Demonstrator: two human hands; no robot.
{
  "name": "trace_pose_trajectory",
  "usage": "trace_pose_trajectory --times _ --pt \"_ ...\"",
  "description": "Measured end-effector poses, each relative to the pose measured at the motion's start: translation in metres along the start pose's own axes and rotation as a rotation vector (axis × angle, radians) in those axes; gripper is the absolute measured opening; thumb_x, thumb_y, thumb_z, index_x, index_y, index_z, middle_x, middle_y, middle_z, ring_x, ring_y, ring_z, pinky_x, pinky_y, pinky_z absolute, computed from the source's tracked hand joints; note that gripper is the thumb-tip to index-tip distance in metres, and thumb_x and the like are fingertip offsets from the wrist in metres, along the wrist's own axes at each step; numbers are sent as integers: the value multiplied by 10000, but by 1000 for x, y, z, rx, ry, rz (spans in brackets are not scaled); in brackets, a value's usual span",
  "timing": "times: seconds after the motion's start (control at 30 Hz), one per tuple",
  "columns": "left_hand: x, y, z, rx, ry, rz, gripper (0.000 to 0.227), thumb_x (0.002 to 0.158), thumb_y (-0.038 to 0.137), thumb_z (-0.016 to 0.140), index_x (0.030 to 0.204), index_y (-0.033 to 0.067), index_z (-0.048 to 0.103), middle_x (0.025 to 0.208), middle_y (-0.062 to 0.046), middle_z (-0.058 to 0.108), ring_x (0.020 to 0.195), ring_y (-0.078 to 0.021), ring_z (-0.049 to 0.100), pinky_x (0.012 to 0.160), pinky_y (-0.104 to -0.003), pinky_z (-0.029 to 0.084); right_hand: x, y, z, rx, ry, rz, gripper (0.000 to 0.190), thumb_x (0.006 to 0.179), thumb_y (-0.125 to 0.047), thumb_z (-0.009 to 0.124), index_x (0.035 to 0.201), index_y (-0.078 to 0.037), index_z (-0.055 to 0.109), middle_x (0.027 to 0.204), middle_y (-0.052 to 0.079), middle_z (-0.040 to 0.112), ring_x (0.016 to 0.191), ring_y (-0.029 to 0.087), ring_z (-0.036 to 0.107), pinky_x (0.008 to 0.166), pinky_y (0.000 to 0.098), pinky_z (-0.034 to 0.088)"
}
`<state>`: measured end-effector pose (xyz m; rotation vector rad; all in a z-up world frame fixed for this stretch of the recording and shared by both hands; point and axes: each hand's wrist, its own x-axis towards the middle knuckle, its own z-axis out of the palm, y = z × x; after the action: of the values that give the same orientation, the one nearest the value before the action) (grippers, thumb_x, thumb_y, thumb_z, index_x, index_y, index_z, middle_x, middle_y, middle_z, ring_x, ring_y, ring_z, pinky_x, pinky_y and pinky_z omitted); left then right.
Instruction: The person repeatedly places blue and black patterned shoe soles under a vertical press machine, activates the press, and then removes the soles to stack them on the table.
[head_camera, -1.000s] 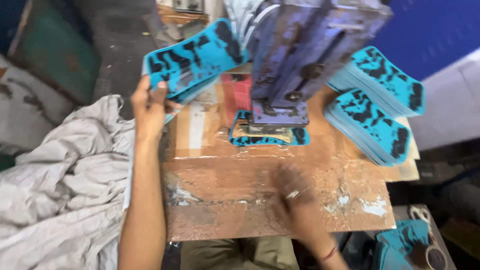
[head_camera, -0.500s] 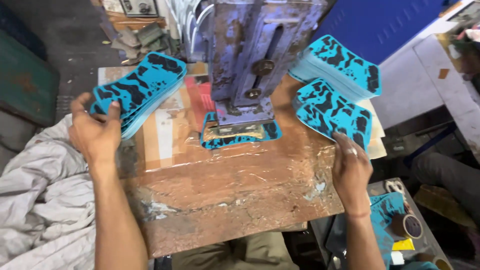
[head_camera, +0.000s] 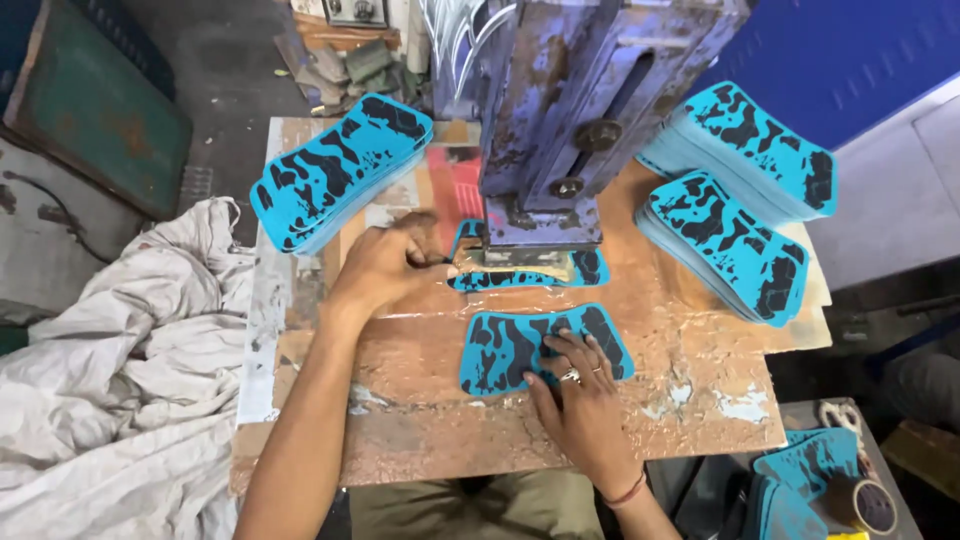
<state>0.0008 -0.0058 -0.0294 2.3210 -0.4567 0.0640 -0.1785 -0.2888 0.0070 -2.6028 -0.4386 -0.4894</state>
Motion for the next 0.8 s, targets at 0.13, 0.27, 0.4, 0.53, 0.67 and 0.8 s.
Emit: trace_pose_trajectory --times 0.13,0.27,0.4,0.53,0.67,0.8 --pt "1 22 -2 -78 -9 53 464 716 446 928 769 15 764 872 -121 795 856 -200 792 655 -356 557 -8 1 3 1 -13 8 222 898 -214 728 1046 -51 700 1268 119 662 1313 325 566 1172 512 375" --pt "6 58 1 -312 -108 -110 557 746 260 886 1184 26 633 841 -109 764 649 -202 747 564 -326 563 -11 -18 5 -30 -35 -71 437 913 -345 694 1269 -98 636 1429 154 541 1409 380 443 1193 557 294" --pt "11 49 29 -621 -254 -355 438 892 52 733 1299 -2 579 826 -93 740 625 -163 741 507 -297 620 -38 -42 4 -110 -134 -139 757 890 -561 624 1507 -156 457 1580 229 324 1470 473 248 1168 653 126" --pt "7 28 18 -696 -423 -377 588 813 -40 688 1360 116 543 796 -119 724 601 -194 723 500 -333 618 -44 -30 9 -129 -168 -189 856 867 -645 594 1542 -162 384 1608 248 241 1479 490 181 1139 685 84" --pt "-1 18 -30 -211 101 -219 332 897 33 699 1227 69 698 895 -95 685 622 -239 738 574 -386 583 9 -18 17 -140 -198 -187 854 912 -638 569 1580 -144 371 1645 258 225 1525 482 173 1171 699 133" --pt "-4 9 -56 233 498 -44 110 1034 102 684 1132 73 725 772 -190 716 706 -361 703 609 -462 521 71 7 49 -252 -98 -209 818 946 -642 560 1580 -152 393 1608 258 308 1501 471 266 1170 706 183"
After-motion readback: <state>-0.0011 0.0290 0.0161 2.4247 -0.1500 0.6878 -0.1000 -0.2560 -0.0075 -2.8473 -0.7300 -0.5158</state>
